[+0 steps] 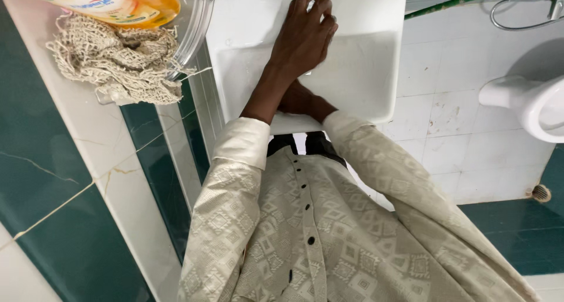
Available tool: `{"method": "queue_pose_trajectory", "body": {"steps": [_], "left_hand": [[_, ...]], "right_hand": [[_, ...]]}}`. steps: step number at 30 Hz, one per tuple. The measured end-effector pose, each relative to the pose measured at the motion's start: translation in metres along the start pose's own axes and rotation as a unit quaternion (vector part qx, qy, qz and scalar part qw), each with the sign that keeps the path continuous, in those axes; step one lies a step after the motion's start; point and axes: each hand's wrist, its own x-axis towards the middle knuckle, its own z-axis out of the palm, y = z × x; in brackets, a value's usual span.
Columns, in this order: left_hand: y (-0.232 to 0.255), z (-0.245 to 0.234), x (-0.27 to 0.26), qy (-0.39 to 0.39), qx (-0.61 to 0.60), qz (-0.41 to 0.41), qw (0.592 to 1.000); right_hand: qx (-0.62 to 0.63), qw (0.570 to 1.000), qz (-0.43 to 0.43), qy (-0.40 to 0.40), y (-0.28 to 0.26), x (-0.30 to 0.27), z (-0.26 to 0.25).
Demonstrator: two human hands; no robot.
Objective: The person cleans a sink using a cloth, applying soap to the cloth from a dispenser and wiping the interior surfaces of the basin and around the faucet.
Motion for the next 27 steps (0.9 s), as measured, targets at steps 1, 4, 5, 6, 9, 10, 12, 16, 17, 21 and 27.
{"method": "queue_pose_trajectory", "body": {"steps": [1, 4, 5, 6, 9, 10, 12, 16, 17, 21, 27], "left_hand": [[0.000, -0.001, 0.002, -0.003, 0.000, -0.003, 1.000], [0.005, -0.003, -0.004, -0.005, 0.001, -0.005, 1.000], [0.004, -0.003, -0.001, 0.002, 0.004, -0.001, 1.000], [0.002, -0.003, 0.001, 0.003, 0.004, -0.003, 1.000], [0.007, 0.000, -0.005, 0.000, -0.002, -0.019, 1.000], [0.005, 0.001, -0.004, 0.003, -0.005, -0.021, 1.000], [0.005, 0.004, -0.002, 0.005, -0.007, -0.027, 1.000], [0.004, 0.009, 0.000, -0.003, -0.003, -0.034, 0.999], [0.004, 0.008, -0.002, -0.010, -0.002, -0.032, 0.999], [0.000, 0.003, 0.001, -0.031, 0.025, -0.018, 0.999], [-0.001, 0.002, 0.001, -0.027, 0.029, -0.009, 0.999]], "right_hand": [[-0.028, 0.999, 0.008, -0.040, 0.021, -0.017, -0.010], [-0.149, 0.989, -0.013, -0.024, 0.079, -0.087, -0.024], [-0.207, 0.977, -0.036, 0.025, 0.096, -0.103, -0.029], [-0.217, 0.973, -0.074, 0.018, 0.108, -0.111, -0.028], [-0.208, 0.965, -0.160, -0.003, 0.116, -0.109, -0.005], [-0.190, 0.968, -0.167, -0.005, 0.113, -0.092, -0.001], [-0.072, 0.992, -0.085, -0.060, 0.091, -0.055, 0.006], [0.046, 0.946, -0.281, 0.152, 0.025, 0.040, -0.006], [0.050, 0.942, -0.292, 0.158, 0.013, 0.051, -0.010], [-0.044, 0.989, -0.137, 0.024, 0.023, 0.027, -0.028], [-0.270, 0.958, -0.088, 0.049, 0.102, -0.097, -0.065]]}}
